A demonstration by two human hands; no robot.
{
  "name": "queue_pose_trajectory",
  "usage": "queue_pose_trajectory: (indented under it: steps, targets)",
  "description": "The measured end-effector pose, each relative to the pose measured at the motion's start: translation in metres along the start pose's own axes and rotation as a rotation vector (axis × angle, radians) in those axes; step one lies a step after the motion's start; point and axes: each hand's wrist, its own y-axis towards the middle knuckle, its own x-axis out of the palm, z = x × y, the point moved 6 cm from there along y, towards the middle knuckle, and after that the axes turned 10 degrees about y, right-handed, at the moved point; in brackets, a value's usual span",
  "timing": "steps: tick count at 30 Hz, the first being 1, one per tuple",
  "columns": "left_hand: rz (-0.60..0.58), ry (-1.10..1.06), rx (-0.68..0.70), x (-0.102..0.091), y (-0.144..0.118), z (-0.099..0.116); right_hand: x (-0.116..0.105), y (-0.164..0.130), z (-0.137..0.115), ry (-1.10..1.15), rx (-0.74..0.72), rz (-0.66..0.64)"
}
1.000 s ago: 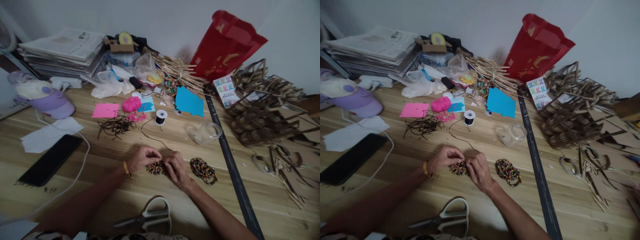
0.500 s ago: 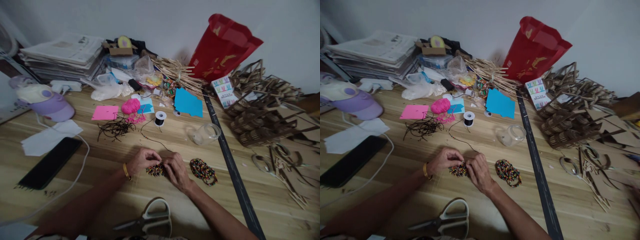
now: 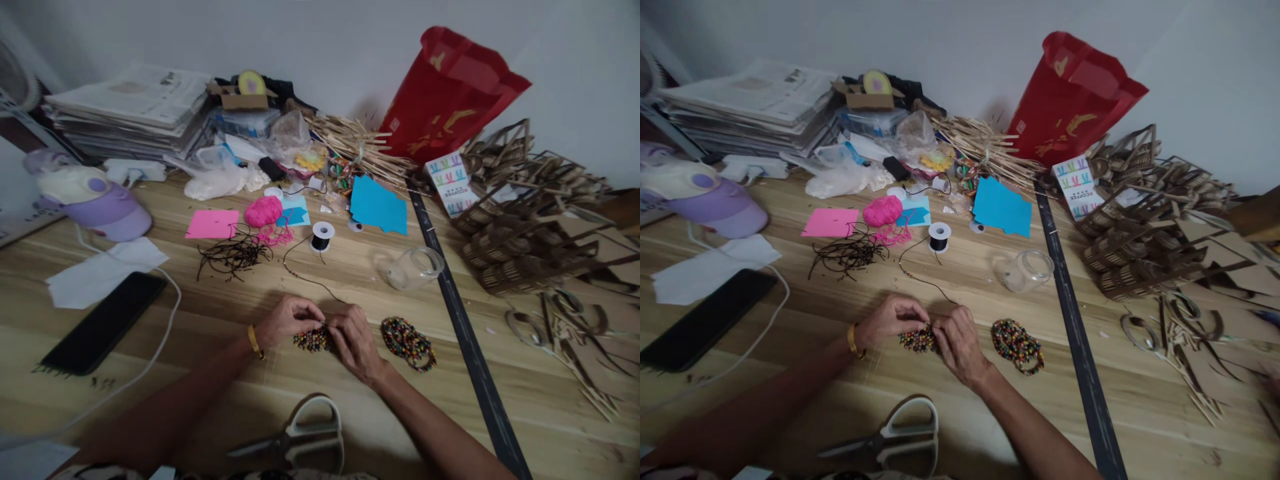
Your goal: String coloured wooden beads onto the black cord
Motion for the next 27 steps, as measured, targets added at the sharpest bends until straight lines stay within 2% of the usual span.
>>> queue_pose_trajectory:
  steps: [27]
  targets:
    - [-0.011,0.028,0.023,0.0056,-0.0006,0.0015,0.0004,0.0009,-0.0016,-0.003,-0.011,0.011]
